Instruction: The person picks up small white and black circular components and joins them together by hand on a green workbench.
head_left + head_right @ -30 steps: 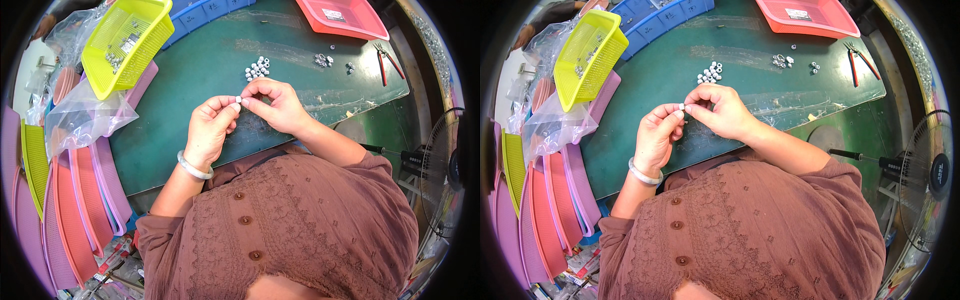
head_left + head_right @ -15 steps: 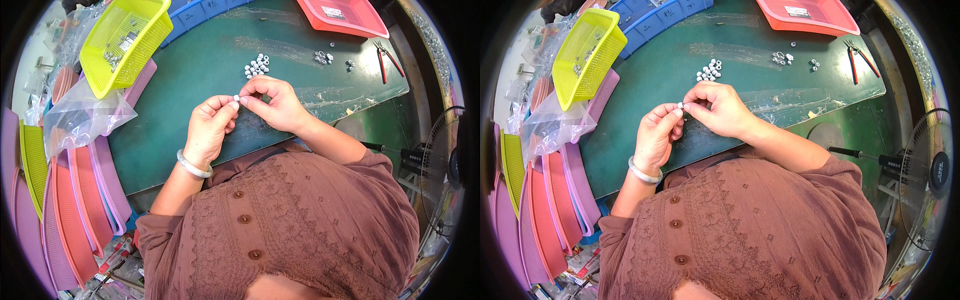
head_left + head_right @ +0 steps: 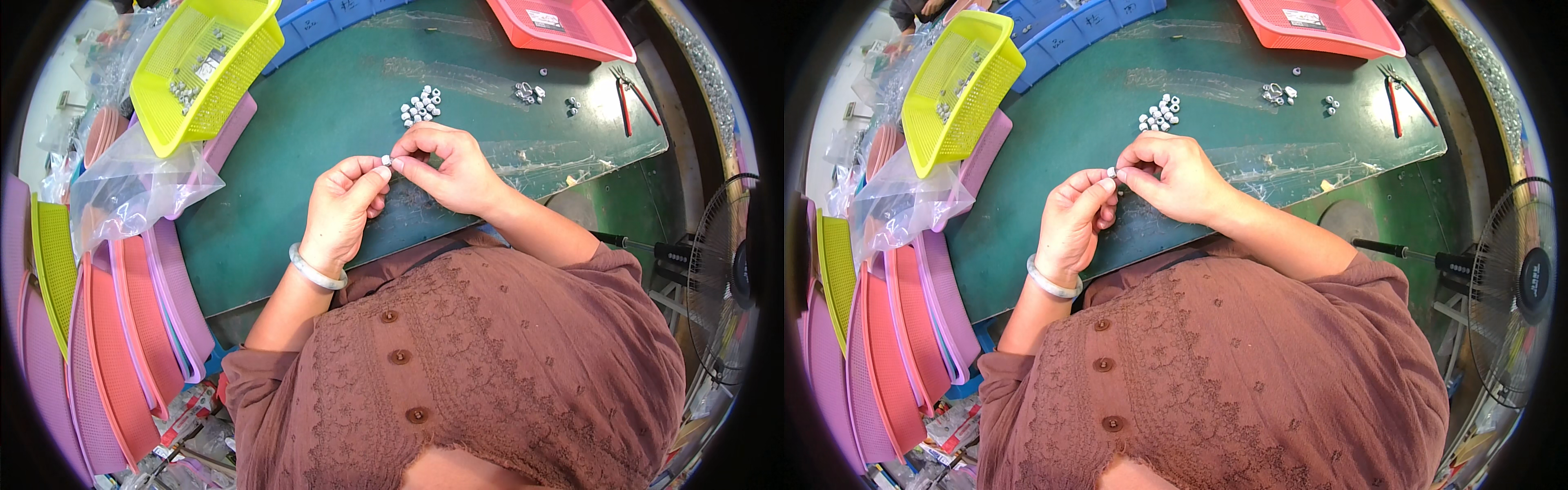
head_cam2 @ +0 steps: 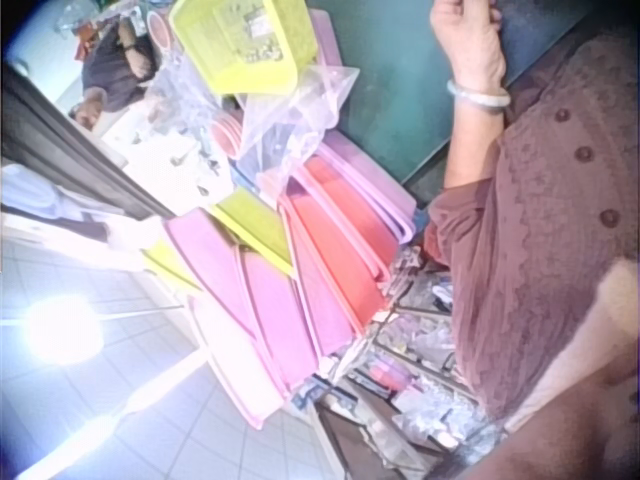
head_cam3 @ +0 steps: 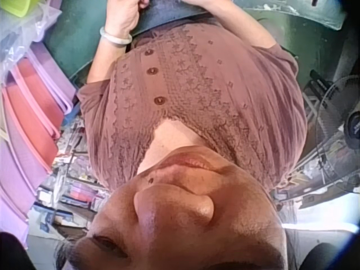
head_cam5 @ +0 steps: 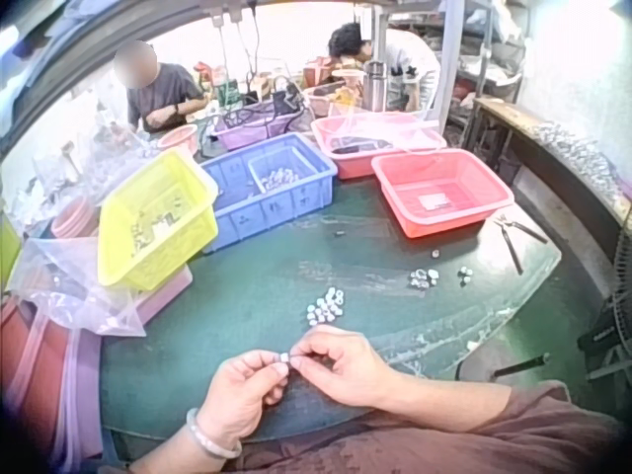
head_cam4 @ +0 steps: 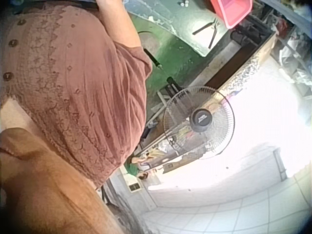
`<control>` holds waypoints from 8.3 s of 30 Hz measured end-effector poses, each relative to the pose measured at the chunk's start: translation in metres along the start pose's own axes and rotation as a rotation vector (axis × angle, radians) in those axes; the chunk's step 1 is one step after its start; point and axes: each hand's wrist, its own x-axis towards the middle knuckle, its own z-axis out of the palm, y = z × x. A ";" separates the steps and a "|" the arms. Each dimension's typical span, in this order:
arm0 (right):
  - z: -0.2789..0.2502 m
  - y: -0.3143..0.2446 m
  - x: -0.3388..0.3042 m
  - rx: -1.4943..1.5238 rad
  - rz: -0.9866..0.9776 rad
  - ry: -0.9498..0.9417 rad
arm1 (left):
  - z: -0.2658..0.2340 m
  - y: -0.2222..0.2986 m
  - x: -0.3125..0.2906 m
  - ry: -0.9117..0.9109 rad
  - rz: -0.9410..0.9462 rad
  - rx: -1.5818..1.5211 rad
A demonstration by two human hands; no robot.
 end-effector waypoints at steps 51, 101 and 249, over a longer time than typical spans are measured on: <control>-0.006 -0.005 -0.007 -0.092 -0.287 0.007 | 0.007 -0.009 -0.009 -0.004 0.229 0.156; -0.026 0.022 0.027 -0.788 -0.295 -0.060 | -0.003 -0.002 0.000 -0.041 -0.086 -0.134; -0.006 0.003 -0.003 -0.074 -0.284 -0.009 | 0.014 -0.025 -0.011 0.038 0.430 0.259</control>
